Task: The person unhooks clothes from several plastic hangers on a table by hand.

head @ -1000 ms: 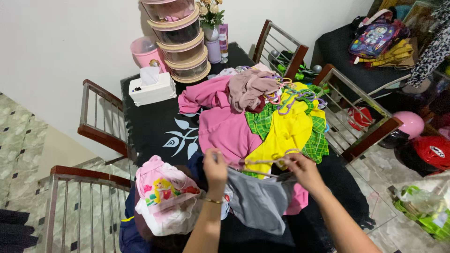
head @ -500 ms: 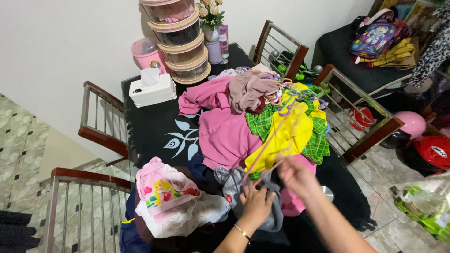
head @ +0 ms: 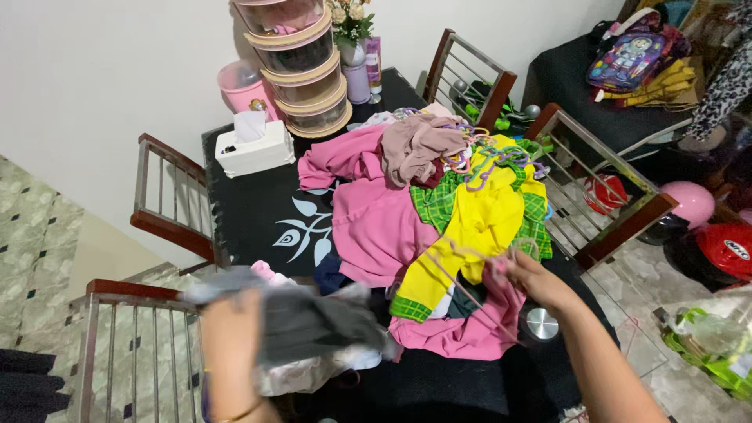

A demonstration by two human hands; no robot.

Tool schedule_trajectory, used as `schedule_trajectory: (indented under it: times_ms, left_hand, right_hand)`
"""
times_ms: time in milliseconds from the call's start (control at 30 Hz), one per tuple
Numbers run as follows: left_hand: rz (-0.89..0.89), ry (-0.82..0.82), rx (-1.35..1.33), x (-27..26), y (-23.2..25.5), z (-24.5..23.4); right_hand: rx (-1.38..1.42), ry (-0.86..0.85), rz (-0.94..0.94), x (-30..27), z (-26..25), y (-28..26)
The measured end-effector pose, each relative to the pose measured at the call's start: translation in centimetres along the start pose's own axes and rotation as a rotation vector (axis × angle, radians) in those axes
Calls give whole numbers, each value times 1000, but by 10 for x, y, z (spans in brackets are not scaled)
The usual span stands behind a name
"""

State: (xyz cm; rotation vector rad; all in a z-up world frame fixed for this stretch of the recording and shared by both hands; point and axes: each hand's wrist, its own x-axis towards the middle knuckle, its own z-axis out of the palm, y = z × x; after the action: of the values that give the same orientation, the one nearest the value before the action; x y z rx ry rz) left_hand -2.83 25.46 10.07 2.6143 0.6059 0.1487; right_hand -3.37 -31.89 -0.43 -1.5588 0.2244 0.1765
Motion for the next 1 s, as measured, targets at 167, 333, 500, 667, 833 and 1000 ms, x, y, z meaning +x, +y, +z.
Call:
schedule_trajectory:
  times_ms: [167, 333, 500, 667, 833, 1000]
  left_hand:
    - [-73, 347, -31, 29, -20, -67]
    - [2, 536, 424, 44, 13, -17]
    - [390, 244, 71, 27, 133, 53]
    - [620, -36, -272, 44, 243, 129]
    - [684, -90, -287, 72, 303, 183]
    - [602, -130, -229, 103, 325, 235]
  right_hand:
    - [-761, -69, 242, 6, -33, 51]
    - [-1361, 90, 523, -16, 23, 21]
    - [-1275, 2, -260, -23, 95, 28]
    - [-1597, 44, -109, -16, 102, 116]
    - [-1722, -67, 368, -41, 72, 115]
    - [-1623, -332, 786, -67, 62, 38]
